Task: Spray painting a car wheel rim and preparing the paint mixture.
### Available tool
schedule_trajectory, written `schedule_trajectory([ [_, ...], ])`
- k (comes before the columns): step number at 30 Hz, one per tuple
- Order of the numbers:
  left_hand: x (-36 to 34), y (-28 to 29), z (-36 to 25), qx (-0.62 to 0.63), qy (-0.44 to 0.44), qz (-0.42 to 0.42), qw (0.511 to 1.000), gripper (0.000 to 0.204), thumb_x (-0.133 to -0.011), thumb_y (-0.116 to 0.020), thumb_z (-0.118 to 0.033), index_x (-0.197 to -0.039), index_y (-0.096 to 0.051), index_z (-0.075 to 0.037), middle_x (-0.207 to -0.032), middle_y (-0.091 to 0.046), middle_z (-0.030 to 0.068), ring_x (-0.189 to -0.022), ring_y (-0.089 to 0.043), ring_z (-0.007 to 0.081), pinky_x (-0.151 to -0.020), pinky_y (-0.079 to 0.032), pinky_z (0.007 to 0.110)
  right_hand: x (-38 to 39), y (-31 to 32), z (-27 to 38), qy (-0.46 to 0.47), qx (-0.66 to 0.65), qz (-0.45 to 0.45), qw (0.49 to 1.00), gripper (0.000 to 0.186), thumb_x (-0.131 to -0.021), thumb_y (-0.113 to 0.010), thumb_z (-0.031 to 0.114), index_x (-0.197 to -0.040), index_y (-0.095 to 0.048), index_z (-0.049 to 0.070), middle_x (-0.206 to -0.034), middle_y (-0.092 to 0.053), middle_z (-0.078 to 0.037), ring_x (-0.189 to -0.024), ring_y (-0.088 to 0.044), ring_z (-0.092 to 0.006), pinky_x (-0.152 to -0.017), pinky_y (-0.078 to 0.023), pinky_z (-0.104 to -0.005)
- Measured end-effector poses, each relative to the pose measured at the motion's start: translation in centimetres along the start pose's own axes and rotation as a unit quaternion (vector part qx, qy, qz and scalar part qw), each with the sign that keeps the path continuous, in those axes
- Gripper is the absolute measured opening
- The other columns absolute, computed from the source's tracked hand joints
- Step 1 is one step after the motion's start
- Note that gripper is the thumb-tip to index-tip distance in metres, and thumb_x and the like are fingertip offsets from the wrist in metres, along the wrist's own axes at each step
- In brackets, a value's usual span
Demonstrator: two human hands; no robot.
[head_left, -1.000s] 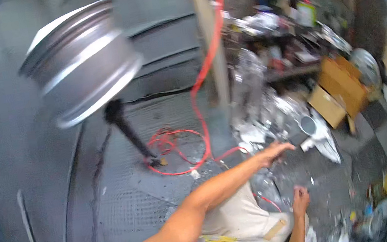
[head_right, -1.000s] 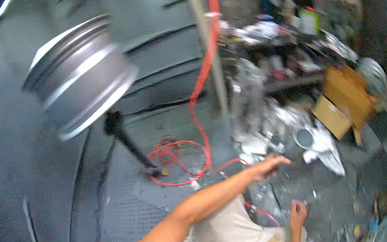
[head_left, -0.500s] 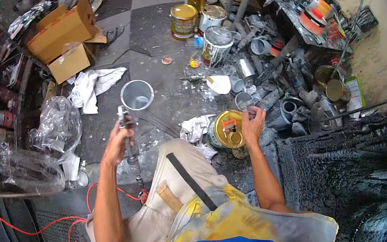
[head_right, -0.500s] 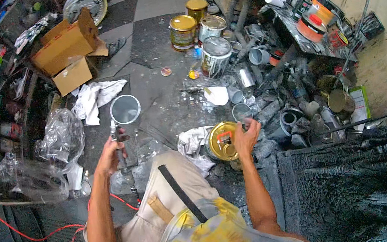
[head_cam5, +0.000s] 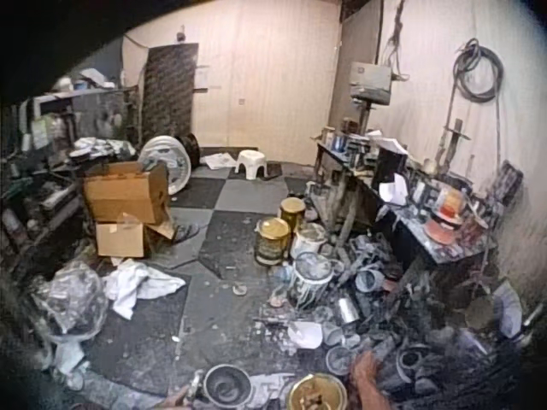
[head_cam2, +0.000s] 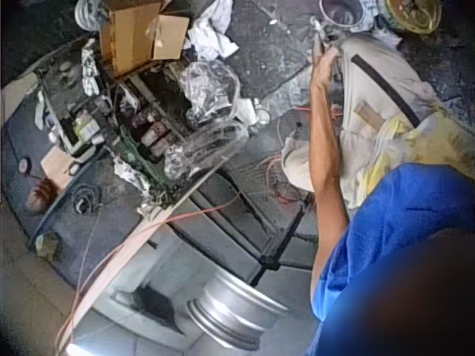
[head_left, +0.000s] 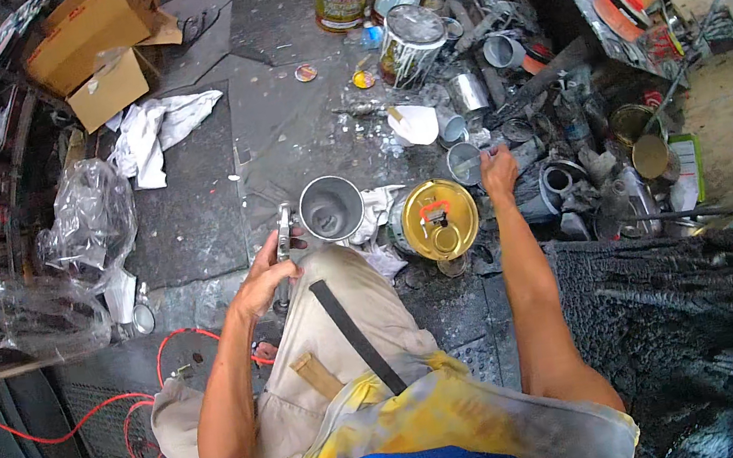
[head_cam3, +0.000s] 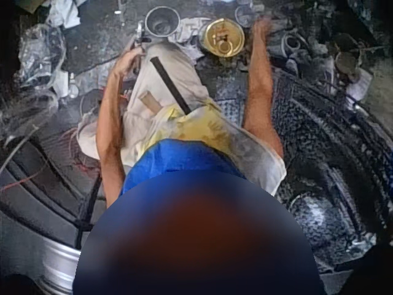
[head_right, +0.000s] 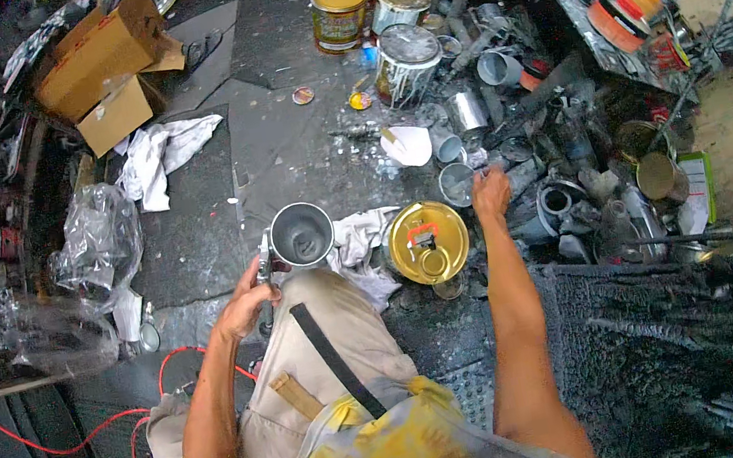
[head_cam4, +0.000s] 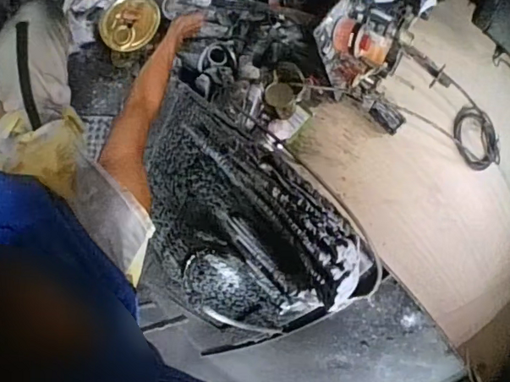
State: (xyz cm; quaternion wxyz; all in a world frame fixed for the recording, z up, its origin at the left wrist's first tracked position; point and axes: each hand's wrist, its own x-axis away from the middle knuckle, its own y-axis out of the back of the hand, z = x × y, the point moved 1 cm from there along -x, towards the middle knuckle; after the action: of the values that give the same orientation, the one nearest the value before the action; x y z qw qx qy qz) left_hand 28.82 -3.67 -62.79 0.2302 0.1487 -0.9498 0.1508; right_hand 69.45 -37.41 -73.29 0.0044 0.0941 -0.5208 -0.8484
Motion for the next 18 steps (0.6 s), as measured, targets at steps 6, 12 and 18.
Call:
schedule_trajectory([
  [6,0.5,-0.1,0.7,-0.020,-0.001,-0.030,0.999,0.069,-0.079,-0.067,-0.017,-0.146,-0.052,-0.010,-0.123,-0.061,0.0062,-0.095,-0.057,0.0147,-0.087,-0.046,0.030,1.9,0.1,-0.5,0.132,-0.016,0.098,0.986,0.029,-0.092,-0.074,0.025,-0.086,-0.069,-0.003,-0.084,-0.070,-0.026,-0.082,-0.068,-0.0476,-0.074,-0.052,-0.0531],
  [12,0.6,-0.3,1.0,-0.002,-0.001,-0.038,0.999,0.066,-0.080,-0.068,-0.015,-0.144,-0.053,-0.011,-0.122,-0.062,0.0043,-0.094,-0.057,0.0134,-0.085,-0.046,0.029,2.3,1.7,-1.1,0.171,-0.031,0.044,0.984,0.026,-0.093,-0.074,0.025,-0.099,-0.076,0.000,-0.086,-0.072,-0.025,-0.086,-0.069,-0.0460,-0.074,-0.053,-0.0487],
  [18,0.5,-0.2,1.6,-0.039,-0.021,-0.033,0.998,0.068,-0.080,-0.068,-0.015,-0.146,-0.051,-0.011,-0.122,-0.061,0.0042,-0.092,-0.057,0.0131,-0.085,-0.046,0.030,2.5,1.9,0.4,0.161,0.013,0.162,0.974,0.029,-0.092,-0.073,0.028,-0.100,-0.077,0.000,-0.088,-0.073,-0.026,-0.085,-0.071,-0.0440,-0.077,-0.055,-0.0475],
])
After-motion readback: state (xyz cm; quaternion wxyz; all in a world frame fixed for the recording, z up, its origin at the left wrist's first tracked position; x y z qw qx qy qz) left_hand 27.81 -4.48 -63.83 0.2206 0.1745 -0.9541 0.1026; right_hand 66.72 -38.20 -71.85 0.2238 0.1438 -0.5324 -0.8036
